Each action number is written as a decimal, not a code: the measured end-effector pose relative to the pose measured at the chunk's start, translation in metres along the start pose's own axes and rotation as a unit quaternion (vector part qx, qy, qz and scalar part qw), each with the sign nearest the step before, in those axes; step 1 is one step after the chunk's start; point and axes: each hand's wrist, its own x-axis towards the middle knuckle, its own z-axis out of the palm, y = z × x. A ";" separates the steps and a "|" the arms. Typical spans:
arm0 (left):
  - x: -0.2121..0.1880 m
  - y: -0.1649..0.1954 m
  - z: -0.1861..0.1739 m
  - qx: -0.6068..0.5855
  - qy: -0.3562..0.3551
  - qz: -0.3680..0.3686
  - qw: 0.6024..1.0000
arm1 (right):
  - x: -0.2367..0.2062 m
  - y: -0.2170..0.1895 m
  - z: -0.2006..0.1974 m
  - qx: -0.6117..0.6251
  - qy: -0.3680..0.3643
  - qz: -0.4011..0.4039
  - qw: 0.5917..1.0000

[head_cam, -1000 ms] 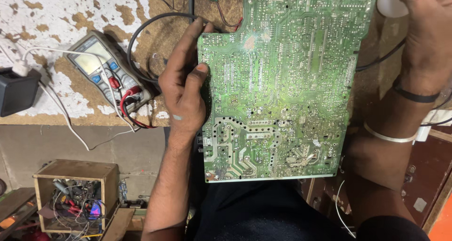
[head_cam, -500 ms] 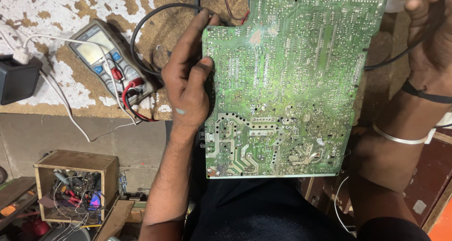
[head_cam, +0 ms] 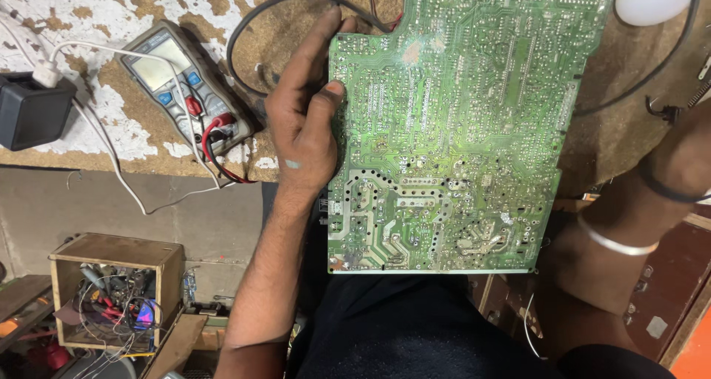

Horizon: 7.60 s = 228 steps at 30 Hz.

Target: The person holds a green circuit board and uses a yellow plastic tool to scrape and clean the surface. They briefly use a soldering iron on a specific area, then continue scraping with the plastic tool across various sections of the board.

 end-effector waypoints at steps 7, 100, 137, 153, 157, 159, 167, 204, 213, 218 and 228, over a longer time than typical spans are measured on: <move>0.000 0.001 -0.001 -0.019 0.001 -0.016 1.000 | -0.005 -0.023 0.064 -0.035 -0.125 -0.129 0.983; -0.006 0.001 0.004 0.003 0.003 0.001 1.000 | 0.002 -0.018 0.075 -0.195 -0.327 -0.175 0.908; 0.006 0.014 0.015 0.048 0.036 0.062 0.996 | -0.003 -0.018 0.073 -0.172 -0.315 -0.203 0.911; 0.011 0.030 0.027 0.027 0.027 0.086 0.996 | -0.008 -0.022 0.069 -0.207 -0.294 -0.212 0.909; 0.011 0.028 0.026 0.042 0.037 0.069 0.996 | -0.005 -0.025 0.070 -0.180 -0.317 -0.205 0.908; 0.011 0.026 0.024 0.028 0.031 0.073 0.996 | -0.005 -0.026 0.071 -0.188 -0.311 -0.197 0.911; 0.013 0.019 0.020 0.034 0.034 0.056 0.997 | -0.002 -0.025 0.071 -0.155 -0.294 -0.201 0.922; 0.010 -0.002 0.009 -0.015 0.022 0.043 0.999 | -0.084 0.012 -0.192 -0.458 0.253 0.000 0.852; 0.012 0.001 0.013 0.005 0.035 0.050 0.998 | -0.100 0.013 -0.212 -0.295 0.217 0.093 0.926; 0.009 0.004 0.012 0.028 0.044 0.031 0.998 | -0.144 -0.027 -0.189 -0.223 0.280 0.142 0.923; 0.008 0.006 0.014 0.001 0.031 0.025 0.999 | -0.196 -0.056 -0.168 -0.010 0.033 0.124 0.992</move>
